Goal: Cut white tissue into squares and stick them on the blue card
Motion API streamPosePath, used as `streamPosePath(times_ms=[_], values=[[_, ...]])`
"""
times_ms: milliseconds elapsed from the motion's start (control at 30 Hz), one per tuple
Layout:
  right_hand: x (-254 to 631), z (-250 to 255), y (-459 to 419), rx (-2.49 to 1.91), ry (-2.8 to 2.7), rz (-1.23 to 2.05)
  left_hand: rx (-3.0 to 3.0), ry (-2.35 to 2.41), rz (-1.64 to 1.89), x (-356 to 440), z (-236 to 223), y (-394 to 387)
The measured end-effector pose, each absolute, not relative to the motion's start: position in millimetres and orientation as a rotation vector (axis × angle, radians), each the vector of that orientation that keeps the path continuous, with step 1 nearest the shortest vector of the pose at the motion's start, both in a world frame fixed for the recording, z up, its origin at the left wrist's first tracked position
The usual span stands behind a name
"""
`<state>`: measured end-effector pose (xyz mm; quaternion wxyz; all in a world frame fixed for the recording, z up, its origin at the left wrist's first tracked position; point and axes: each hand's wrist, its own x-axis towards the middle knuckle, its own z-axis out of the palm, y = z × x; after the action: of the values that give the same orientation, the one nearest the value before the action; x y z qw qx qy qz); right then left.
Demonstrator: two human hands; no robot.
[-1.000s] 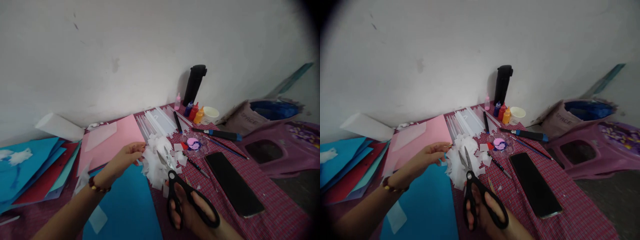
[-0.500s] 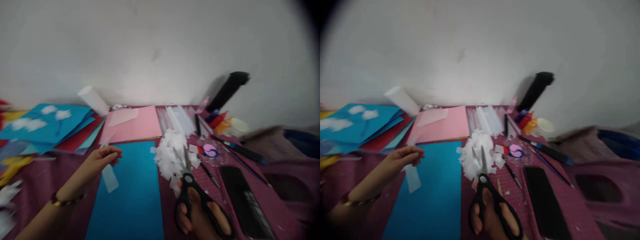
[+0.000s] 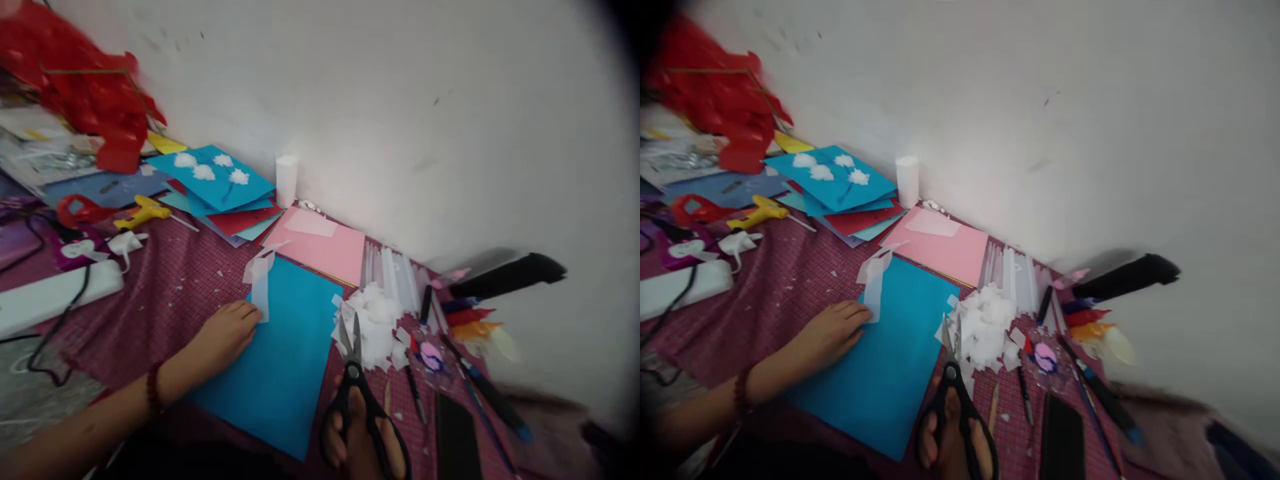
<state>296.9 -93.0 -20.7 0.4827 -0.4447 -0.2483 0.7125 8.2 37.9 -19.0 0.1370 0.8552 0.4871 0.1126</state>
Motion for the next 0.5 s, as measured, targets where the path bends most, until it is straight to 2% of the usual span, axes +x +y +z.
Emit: streamPosePath(times_ms=[100,200,333,500], values=[[294,-23,-87,-0.909,-0.434,1.835,2.298,1.348,0.52,24,-11,42],[293,-22,-84,-0.742,-0.303,1.894,1.875,1.155,0.72,61,9,50],[289,-21,-86,-0.713,-0.312,1.896,1.366,0.739,0.609,116,33,64],[292,-21,-95,-0.657,-0.317,1.858,1.37,0.516,0.482,152,27,83]])
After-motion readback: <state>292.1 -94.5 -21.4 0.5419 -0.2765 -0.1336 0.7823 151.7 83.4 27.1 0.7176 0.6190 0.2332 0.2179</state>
